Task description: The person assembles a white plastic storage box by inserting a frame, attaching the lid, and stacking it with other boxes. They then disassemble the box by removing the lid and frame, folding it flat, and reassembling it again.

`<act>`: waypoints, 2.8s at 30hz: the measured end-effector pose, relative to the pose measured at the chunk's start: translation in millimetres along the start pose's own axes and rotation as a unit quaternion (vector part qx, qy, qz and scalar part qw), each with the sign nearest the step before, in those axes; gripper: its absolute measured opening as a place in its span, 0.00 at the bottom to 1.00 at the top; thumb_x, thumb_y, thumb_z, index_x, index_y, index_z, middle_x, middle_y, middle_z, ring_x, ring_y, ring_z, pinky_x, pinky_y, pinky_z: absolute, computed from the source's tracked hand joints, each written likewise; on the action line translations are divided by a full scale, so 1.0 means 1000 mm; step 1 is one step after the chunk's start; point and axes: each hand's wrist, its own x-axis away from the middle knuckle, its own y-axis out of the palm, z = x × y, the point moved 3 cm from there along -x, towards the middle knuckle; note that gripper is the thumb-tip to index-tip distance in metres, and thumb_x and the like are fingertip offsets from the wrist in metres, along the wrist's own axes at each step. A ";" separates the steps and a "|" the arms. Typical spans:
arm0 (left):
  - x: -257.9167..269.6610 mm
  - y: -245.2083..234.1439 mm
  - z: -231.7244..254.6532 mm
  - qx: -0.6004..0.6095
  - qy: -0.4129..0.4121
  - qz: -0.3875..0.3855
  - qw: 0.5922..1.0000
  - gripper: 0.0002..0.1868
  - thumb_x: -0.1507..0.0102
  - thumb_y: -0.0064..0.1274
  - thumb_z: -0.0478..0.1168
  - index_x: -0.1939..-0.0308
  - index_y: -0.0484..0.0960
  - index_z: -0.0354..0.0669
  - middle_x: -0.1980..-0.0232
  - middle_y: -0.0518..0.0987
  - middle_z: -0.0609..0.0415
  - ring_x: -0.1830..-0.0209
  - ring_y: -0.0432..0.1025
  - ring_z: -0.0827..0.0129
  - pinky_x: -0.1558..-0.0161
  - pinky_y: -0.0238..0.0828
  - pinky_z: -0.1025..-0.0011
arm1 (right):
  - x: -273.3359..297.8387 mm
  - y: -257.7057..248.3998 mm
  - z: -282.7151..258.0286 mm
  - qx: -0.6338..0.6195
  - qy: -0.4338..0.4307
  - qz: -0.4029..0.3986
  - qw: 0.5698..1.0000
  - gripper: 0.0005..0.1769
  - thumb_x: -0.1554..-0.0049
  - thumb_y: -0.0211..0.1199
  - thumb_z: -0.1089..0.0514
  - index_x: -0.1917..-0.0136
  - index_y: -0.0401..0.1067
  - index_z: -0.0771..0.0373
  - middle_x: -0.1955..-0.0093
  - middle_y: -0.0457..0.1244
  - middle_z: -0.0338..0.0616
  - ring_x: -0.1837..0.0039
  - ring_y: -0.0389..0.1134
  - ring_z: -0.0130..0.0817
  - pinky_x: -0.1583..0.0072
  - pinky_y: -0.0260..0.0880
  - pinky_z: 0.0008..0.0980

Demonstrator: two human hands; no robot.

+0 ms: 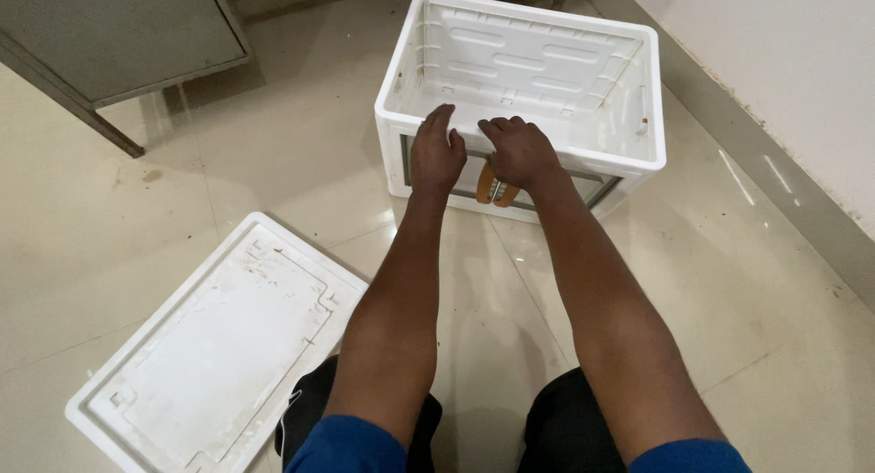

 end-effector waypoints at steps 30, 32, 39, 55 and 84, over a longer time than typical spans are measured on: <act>-0.007 -0.217 -0.105 -0.028 -0.343 -0.013 0.939 0.32 0.44 0.55 0.41 0.35 0.74 0.36 0.64 0.85 0.49 0.62 0.80 0.66 0.52 0.77 0.69 | 0.074 0.297 -0.265 -0.187 0.166 -0.316 0.915 0.28 0.45 0.69 0.43 0.42 0.71 0.66 0.39 0.62 0.57 0.37 0.67 0.53 0.40 0.73 0.47; -0.004 -0.213 -0.107 -0.009 -0.330 -0.038 0.943 0.33 0.44 0.53 0.40 0.34 0.73 0.38 0.63 0.86 0.50 0.61 0.81 0.66 0.52 0.77 0.69 | 0.076 0.296 -0.268 -0.186 0.182 -0.302 0.917 0.25 0.45 0.70 0.46 0.42 0.71 0.65 0.40 0.63 0.56 0.37 0.68 0.52 0.40 0.73 0.47; -0.006 -0.215 -0.116 -0.038 -0.292 -0.064 0.954 0.31 0.44 0.54 0.40 0.36 0.76 0.40 0.56 0.87 0.49 0.55 0.82 0.63 0.48 0.77 0.68 | 0.076 0.306 -0.257 -0.240 0.166 -0.231 0.928 0.30 0.53 0.78 0.47 0.47 0.70 0.68 0.47 0.64 0.56 0.43 0.68 0.50 0.43 0.71 0.42; -0.015 -0.204 -0.075 -0.001 -0.268 -0.099 0.958 0.23 0.43 0.54 0.39 0.43 0.82 0.42 0.61 0.87 0.50 0.62 0.84 0.67 0.54 0.79 0.70 | 0.053 0.241 -0.267 -0.807 0.284 -0.203 0.476 0.29 0.44 0.69 0.55 0.34 0.68 0.73 0.44 0.68 0.50 0.43 0.71 0.41 0.43 0.75 0.44; -0.066 -0.205 -0.055 -0.194 -0.145 0.381 0.892 0.20 0.33 0.53 0.37 0.38 0.75 0.35 0.30 0.71 0.37 0.28 0.62 0.40 0.37 0.68 0.56 | 0.016 -0.106 0.072 -0.777 0.281 0.315 0.468 0.33 0.44 0.58 0.65 0.28 0.56 0.77 0.34 0.62 0.60 0.34 0.69 0.55 0.35 0.72 0.62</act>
